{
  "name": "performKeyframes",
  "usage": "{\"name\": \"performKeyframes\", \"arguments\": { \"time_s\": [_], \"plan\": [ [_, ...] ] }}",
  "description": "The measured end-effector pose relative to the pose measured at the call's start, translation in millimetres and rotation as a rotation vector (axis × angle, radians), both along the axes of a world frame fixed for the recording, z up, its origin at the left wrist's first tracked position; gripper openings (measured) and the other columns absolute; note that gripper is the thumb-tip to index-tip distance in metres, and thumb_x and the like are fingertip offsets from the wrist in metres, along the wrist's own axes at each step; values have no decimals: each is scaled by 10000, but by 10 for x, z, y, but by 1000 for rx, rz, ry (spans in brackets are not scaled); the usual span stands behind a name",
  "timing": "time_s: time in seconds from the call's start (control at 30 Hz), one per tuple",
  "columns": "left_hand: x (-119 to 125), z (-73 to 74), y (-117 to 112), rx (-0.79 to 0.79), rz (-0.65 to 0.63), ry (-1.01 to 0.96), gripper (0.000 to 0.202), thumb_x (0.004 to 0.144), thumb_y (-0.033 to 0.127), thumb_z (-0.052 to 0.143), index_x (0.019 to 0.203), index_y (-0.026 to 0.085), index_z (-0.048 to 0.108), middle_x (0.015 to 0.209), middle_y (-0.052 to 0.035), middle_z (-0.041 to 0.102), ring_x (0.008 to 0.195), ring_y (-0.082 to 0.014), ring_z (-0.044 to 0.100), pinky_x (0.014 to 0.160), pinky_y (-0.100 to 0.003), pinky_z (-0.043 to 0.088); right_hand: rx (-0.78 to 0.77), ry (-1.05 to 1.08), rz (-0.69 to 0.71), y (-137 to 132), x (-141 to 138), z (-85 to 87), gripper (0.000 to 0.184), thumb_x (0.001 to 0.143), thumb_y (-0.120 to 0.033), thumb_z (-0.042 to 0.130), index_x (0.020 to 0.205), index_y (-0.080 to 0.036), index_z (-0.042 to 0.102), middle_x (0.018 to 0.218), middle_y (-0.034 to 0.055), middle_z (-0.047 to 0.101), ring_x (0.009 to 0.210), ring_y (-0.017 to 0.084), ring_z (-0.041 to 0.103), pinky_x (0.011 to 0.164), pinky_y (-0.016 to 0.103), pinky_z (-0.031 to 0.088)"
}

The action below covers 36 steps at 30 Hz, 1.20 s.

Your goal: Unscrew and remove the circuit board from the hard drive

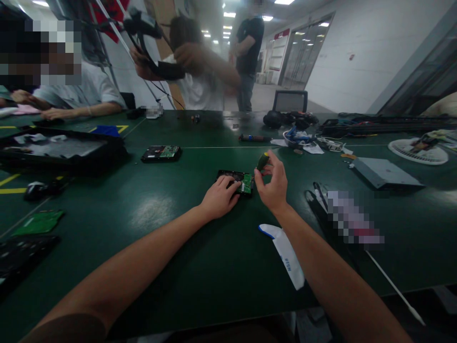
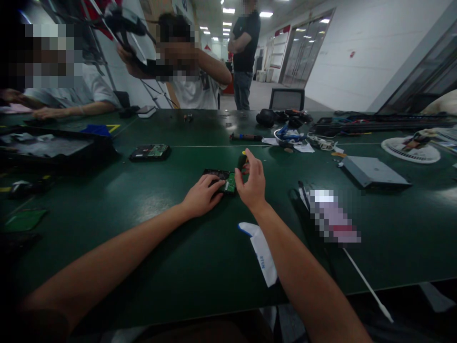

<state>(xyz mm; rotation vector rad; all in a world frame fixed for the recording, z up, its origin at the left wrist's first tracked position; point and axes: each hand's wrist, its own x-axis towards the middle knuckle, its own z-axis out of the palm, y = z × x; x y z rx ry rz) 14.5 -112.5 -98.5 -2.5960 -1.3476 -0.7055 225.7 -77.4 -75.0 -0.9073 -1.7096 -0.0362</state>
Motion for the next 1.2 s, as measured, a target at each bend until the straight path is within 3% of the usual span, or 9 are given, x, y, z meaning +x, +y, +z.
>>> {"name": "performKeyframes", "arguments": {
  "time_s": [0.1, 0.33, 0.53, 0.77, 0.97, 1.2],
  "plan": [
    [-6, -5, 2, 3, -1, -4, 439, 982, 336, 546, 1378, 156, 600, 1302, -165, 568, 1253, -328, 503, 1043, -499, 505, 3, -1, -37, -10, 2, 9, 707, 949, -308, 618, 1579, -305, 299, 1287, 126, 555, 902, 232, 640, 753, 447, 643],
    [-5, -23, 9, 8, 0, -10, 436, 976, 333, 552, 1375, 163, 600, 1297, -161, 570, 1247, -325, 503, 1039, -498, 509, -4, -5, -16, -39, -9, 38, 666, 983, -251, 541, 1594, -294, 278, 1287, 125, 570, 908, 216, 658, 851, 465, 634],
    [0, -15, 2, 9, 3, -3, 431, 978, 329, 546, 1371, 163, 603, 1294, -163, 573, 1245, -323, 503, 1048, -499, 502, -1, 30, -40, -3, 6, 3, 667, 949, -306, 619, 1554, -289, 339, 1299, 135, 543, 876, 208, 653, 719, 402, 653],
    [-5, -11, 3, 4, -5, -18, 429, 973, 325, 556, 1370, 168, 599, 1289, -160, 572, 1245, -322, 507, 1044, -502, 503, -1, 5, -5, -23, -6, 30, 653, 966, -237, 543, 1573, -278, 303, 1333, 140, 560, 965, 229, 678, 872, 466, 641],
    [-8, -9, -1, 2, -6, -22, 433, 965, 319, 567, 1377, 191, 593, 1296, -150, 569, 1251, -321, 505, 1040, -508, 508, -10, 40, -37, -18, -2, 33, 670, 936, -284, 623, 1546, -294, 346, 1279, 122, 558, 887, 211, 654, 773, 424, 647],
    [-9, 2, -7, -11, -15, -32, 427, 966, 309, 562, 1378, 198, 593, 1295, -152, 570, 1252, -322, 508, 1034, -514, 512, -23, -1, -27, -35, 3, 41, 672, 965, -269, 558, 1581, -292, 290, 1319, 141, 555, 946, 241, 653, 845, 489, 635]
  ]
}}
